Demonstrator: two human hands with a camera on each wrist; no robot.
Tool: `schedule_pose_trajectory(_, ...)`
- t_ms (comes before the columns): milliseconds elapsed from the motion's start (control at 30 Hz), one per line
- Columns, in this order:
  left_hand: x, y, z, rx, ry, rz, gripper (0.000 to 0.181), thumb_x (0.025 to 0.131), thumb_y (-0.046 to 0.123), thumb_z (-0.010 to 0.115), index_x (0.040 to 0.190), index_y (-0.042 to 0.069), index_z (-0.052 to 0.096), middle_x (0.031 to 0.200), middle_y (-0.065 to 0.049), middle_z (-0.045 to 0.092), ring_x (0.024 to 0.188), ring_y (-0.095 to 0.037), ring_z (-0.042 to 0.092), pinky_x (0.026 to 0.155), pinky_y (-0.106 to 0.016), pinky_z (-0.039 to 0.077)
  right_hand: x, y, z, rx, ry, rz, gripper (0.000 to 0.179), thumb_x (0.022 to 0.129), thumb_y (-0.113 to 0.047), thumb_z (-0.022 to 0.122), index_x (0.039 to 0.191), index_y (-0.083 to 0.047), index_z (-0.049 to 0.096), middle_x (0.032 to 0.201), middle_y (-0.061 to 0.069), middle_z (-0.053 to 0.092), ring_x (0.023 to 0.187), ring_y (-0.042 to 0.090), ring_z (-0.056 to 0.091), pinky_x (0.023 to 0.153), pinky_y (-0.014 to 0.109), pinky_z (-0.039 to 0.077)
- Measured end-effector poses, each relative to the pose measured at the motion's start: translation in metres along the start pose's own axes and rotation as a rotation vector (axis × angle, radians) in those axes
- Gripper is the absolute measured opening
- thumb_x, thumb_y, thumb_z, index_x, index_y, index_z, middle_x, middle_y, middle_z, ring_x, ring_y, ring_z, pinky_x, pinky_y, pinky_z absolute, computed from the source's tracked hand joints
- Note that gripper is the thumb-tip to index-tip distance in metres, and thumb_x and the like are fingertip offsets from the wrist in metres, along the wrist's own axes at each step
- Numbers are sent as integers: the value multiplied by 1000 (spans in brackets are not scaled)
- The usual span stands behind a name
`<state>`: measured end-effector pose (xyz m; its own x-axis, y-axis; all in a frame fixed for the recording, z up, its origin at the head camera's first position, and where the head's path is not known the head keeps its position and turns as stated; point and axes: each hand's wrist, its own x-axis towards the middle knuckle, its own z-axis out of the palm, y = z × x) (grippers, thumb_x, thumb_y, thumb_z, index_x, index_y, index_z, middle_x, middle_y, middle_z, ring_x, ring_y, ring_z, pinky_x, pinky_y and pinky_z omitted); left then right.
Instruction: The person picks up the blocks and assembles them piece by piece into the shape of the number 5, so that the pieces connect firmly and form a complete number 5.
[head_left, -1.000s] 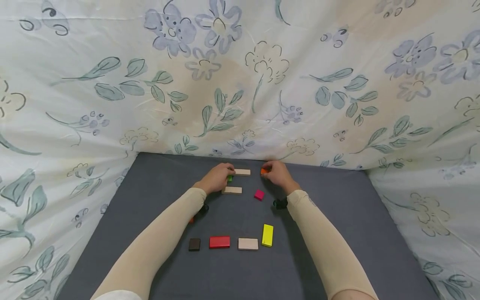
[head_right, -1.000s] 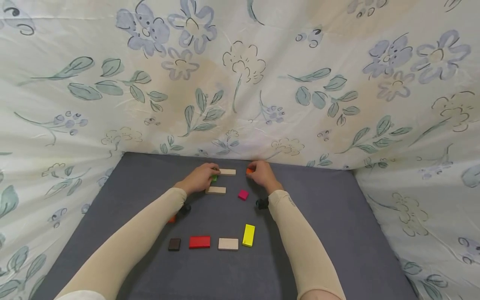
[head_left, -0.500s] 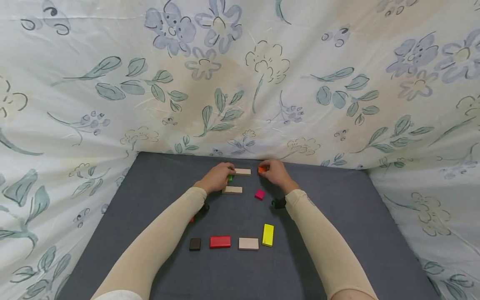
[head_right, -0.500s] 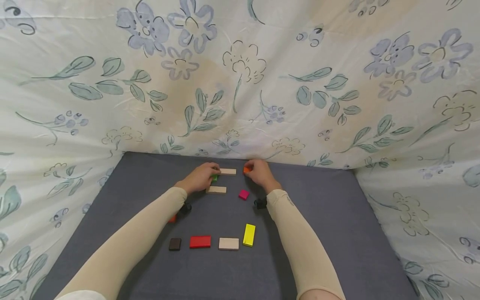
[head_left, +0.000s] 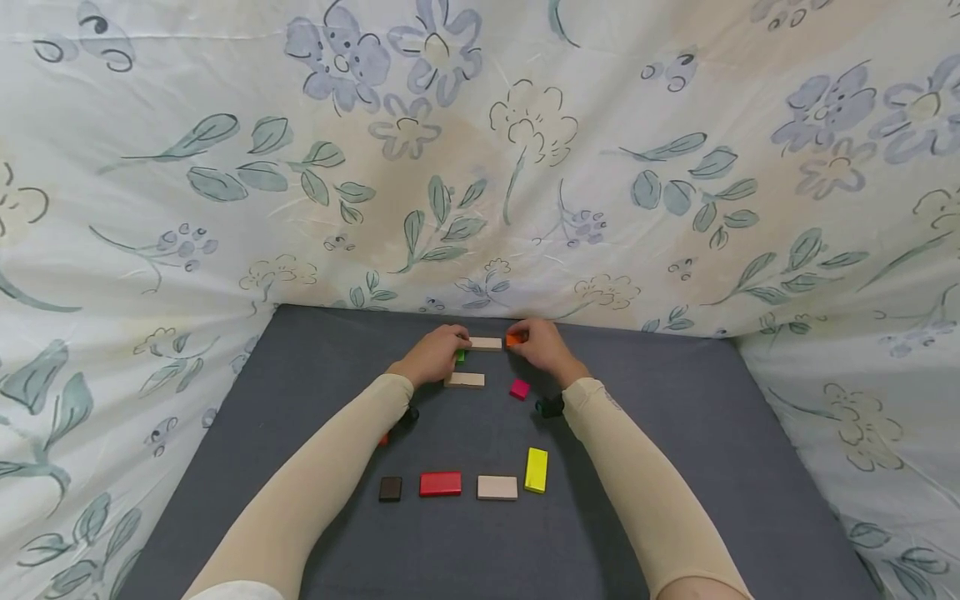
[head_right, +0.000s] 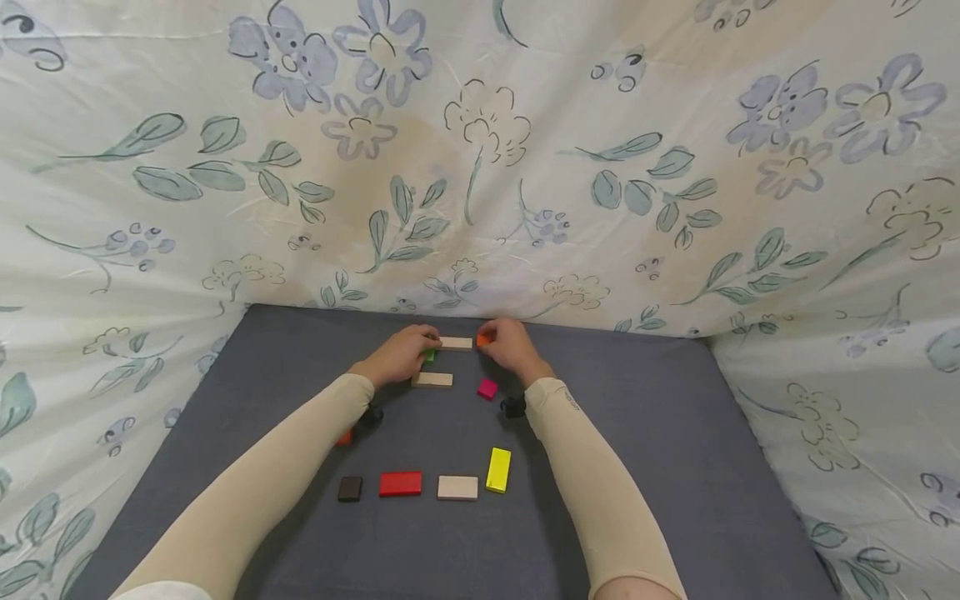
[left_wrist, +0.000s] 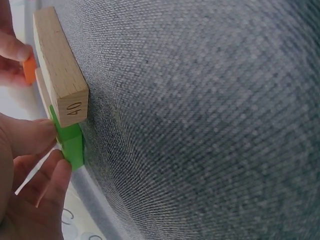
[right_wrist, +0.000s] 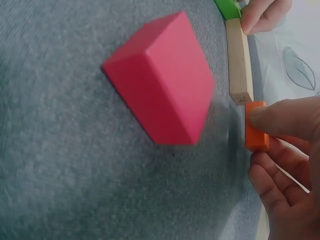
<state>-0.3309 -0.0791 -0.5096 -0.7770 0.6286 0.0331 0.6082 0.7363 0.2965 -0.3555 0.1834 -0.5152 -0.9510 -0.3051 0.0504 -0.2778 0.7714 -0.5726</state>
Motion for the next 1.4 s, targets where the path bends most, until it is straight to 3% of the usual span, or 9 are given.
schedule_pose_trajectory(400, -6, 2, -4, -21, -12, -2, 37, 107, -5, 57, 142, 0, 70, 149, -14, 60, 137, -34, 55, 113, -46, 48, -6, -15, 7, -15, -14, 28, 28, 97, -7, 77, 124, -3, 79, 113, 11, 72, 96, 29, 63, 89, 46, 55)
schedule_pose_trajectory(1400, 3, 2, -4, -13, -6, -13, 37, 106, -5, 58, 140, -1, 72, 147, -15, 60, 135, -34, 57, 112, -46, 48, 6, -4, 9, -11, -41, 27, 28, 97, -6, 78, 125, -4, 79, 116, 11, 74, 98, 28, 64, 92, 46, 56)
